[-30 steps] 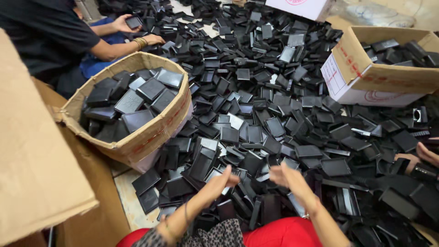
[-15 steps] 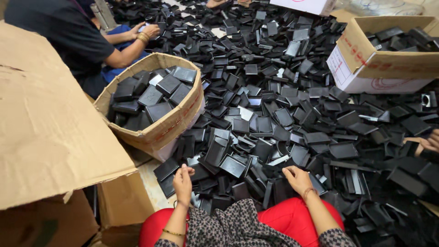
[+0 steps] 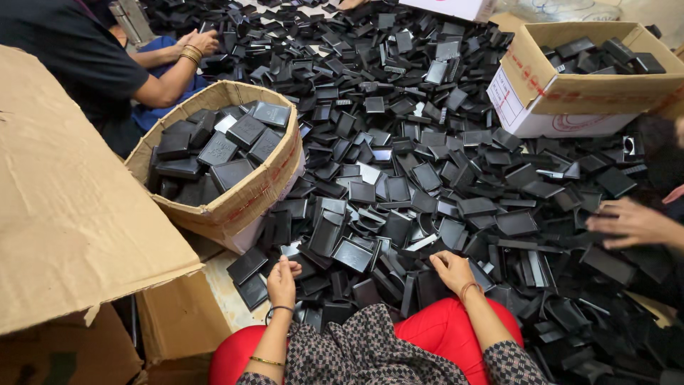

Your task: The person sits on the floor and sorts small black plastic parts from a large pile into cardboard boxes. They pick up parts, inspect them, and place them into boxes while other workers perform similar tasks nearby.

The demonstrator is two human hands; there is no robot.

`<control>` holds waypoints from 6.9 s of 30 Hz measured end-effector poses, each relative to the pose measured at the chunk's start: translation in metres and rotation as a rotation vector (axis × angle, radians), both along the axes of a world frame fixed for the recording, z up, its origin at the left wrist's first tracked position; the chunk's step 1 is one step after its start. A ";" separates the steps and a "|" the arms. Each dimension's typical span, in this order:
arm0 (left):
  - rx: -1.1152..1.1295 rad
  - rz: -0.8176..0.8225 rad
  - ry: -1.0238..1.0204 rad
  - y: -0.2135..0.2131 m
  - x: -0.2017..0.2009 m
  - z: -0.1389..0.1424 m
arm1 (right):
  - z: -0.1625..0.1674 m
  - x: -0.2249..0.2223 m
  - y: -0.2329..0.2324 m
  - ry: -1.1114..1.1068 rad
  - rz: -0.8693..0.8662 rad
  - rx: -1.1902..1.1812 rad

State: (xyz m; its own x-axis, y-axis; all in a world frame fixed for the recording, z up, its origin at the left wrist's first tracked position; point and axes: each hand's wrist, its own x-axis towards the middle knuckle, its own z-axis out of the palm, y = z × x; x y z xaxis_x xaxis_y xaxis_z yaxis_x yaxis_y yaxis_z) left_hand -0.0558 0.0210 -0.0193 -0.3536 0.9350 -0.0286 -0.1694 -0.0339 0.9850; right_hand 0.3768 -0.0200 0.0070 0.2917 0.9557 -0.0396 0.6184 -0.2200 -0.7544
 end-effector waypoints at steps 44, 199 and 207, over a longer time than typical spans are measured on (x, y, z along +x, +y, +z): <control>-0.075 -0.051 0.125 -0.014 -0.034 -0.031 | -0.004 -0.011 -0.229 1.551 -0.106 -0.143; -0.252 -0.056 -0.409 0.004 0.013 0.002 | 0.004 0.002 -0.014 -0.144 0.092 -0.040; -0.234 -0.055 -0.426 0.005 0.014 -0.006 | 0.000 0.004 -0.013 -0.138 0.097 -0.059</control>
State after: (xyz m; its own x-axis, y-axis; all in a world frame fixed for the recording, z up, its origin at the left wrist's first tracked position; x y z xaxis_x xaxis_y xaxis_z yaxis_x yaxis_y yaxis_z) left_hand -0.0419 0.0259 -0.0249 -0.2148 0.9033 -0.3713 -0.5544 0.2003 0.8078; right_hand 0.3806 -0.0334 0.0074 0.2047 0.9768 -0.0627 0.7357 -0.1958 -0.6484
